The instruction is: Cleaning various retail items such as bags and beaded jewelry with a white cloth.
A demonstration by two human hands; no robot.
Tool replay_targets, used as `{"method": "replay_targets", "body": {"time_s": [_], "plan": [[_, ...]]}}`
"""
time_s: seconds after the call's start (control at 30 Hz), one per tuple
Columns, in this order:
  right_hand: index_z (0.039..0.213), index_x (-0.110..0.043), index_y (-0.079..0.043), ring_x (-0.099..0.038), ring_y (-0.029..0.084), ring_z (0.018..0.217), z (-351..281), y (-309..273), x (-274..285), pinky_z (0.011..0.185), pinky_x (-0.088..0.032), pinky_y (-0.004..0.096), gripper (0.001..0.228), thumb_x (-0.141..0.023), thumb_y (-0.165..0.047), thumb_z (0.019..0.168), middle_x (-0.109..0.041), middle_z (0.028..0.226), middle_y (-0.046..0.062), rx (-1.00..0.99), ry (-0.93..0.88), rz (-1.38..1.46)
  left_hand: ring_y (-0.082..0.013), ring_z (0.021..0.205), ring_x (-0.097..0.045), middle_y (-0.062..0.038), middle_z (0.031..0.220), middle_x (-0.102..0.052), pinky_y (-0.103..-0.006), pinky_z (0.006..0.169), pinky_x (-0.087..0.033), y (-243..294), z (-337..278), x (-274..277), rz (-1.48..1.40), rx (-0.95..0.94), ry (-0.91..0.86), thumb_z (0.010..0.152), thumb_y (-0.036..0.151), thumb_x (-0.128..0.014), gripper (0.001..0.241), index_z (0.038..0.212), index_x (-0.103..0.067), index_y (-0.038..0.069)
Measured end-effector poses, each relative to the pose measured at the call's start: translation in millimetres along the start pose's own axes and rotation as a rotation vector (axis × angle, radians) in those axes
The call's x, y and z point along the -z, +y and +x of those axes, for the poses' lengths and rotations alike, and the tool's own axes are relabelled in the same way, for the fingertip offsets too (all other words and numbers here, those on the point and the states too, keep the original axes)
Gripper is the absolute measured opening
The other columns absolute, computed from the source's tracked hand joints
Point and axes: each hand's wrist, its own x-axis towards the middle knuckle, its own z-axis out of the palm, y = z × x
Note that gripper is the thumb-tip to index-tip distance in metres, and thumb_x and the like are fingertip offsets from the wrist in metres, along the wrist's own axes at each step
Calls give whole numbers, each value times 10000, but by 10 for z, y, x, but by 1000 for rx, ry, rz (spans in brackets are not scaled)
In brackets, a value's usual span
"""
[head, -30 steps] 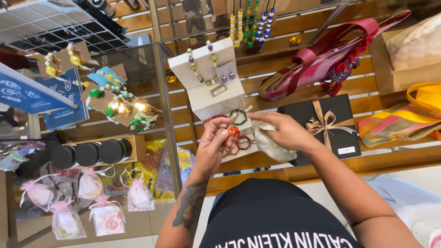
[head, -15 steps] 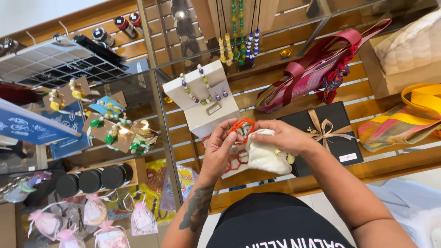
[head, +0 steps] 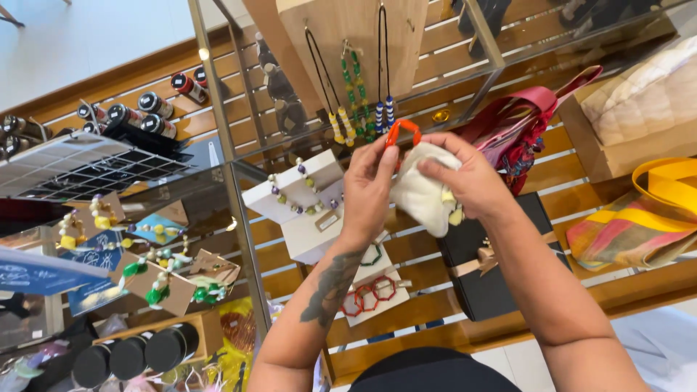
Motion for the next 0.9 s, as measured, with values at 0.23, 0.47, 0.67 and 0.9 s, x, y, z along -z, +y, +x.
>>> {"method": "replay_targets", "body": {"time_s": [0.23, 0.47, 0.67, 0.9], "plan": [[1266, -674, -90, -744, 130, 714, 776, -354, 169, 636, -652, 266, 371, -781, -86, 911, -744, 904, 44, 152, 72, -15, -59, 1026, -604, -4, 1100, -667, -277, 978, -543, -3, 731, -406, -54, -79, 6, 1035, 232, -676, 397, 1414, -624, 126], [1285, -621, -46, -657, 63, 837, 1129, -602, 234, 711, -559, 176, 334, -698, -120, 969, -710, 1081, 39, 125, -18, -21, -160, 1107, -621, -126, 1280, -640, -268, 980, -519, 18, 978, -410, -129, -19, -147, 1011, 61, -572, 537, 1524, -429, -12], [1264, -643, -50, -675, 67, 836, 1258, -455, 325, 716, -561, 171, 327, -714, -114, 952, -725, 1064, 34, 65, -12, -6, -193, 1179, -616, -177, 1360, -623, -274, 1007, -511, -107, 948, -390, -144, 27, -176, 996, 30, -561, 564, 1537, -410, -15], [1252, -662, -39, -679, 84, 761, 1203, -194, 415, 634, -554, 181, 322, -711, -113, 943, -735, 1014, 49, -42, 36, 18, -220, 1233, -600, -200, 1341, -632, -296, 1042, -499, -205, 790, -260, -79, 152, -145, 966, 61, -585, 545, 1494, -467, 2]]}}
